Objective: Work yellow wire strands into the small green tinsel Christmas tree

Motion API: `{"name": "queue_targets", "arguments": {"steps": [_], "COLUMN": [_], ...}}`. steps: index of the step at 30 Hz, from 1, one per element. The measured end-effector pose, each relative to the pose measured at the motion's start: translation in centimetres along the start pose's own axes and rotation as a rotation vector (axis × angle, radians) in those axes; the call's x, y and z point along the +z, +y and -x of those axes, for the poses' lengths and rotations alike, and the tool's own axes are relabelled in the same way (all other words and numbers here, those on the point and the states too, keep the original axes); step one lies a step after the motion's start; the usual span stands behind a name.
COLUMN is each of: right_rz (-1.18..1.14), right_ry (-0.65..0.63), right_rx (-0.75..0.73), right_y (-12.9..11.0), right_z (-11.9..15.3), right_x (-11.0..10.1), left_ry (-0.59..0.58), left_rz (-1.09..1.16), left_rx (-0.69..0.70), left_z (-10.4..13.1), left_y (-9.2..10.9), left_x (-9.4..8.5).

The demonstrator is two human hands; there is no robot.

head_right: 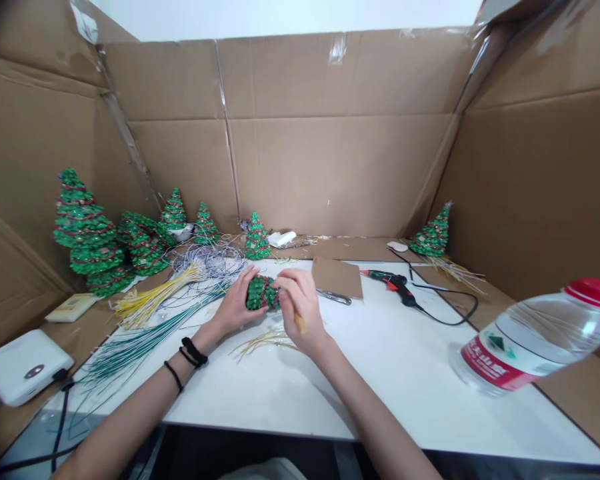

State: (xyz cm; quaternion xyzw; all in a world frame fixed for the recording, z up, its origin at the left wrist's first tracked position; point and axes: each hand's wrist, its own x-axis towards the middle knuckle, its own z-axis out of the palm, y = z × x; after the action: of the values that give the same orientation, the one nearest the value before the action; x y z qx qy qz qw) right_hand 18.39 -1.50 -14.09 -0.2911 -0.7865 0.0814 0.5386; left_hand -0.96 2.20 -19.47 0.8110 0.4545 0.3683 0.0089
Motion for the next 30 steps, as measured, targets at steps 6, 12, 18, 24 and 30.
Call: {"name": "queue_targets", "arguments": {"steps": [6,12,18,24,30], "right_rz": [0.400,0.568,0.480,0.459,0.488], "right_ry": [-0.871,-0.976,-0.966,-0.931,-0.929], "right_rx": [0.082,0.137,0.206,0.234,0.193], "right_y": [1.0,2.0,2.6,3.6,3.7], "right_z": [0.8,1.0,1.0,1.4,1.3], "right_x": [0.9,1.8,1.6,1.7,1.7], "left_ry": [0.042,0.017,0.061,0.208,0.275], "left_rz": [-0.069,-0.077,-0.070,-0.088,-0.152], "left_rx": [-0.069,-0.084,-0.076,-0.017,0.026], "left_z": [0.2,0.5,0.6,0.4,0.6], "left_y": [-0.6,-0.5,-0.5,0.3,1.3], "left_x": [0.4,0.2,0.4,-0.6,-1.2]}}
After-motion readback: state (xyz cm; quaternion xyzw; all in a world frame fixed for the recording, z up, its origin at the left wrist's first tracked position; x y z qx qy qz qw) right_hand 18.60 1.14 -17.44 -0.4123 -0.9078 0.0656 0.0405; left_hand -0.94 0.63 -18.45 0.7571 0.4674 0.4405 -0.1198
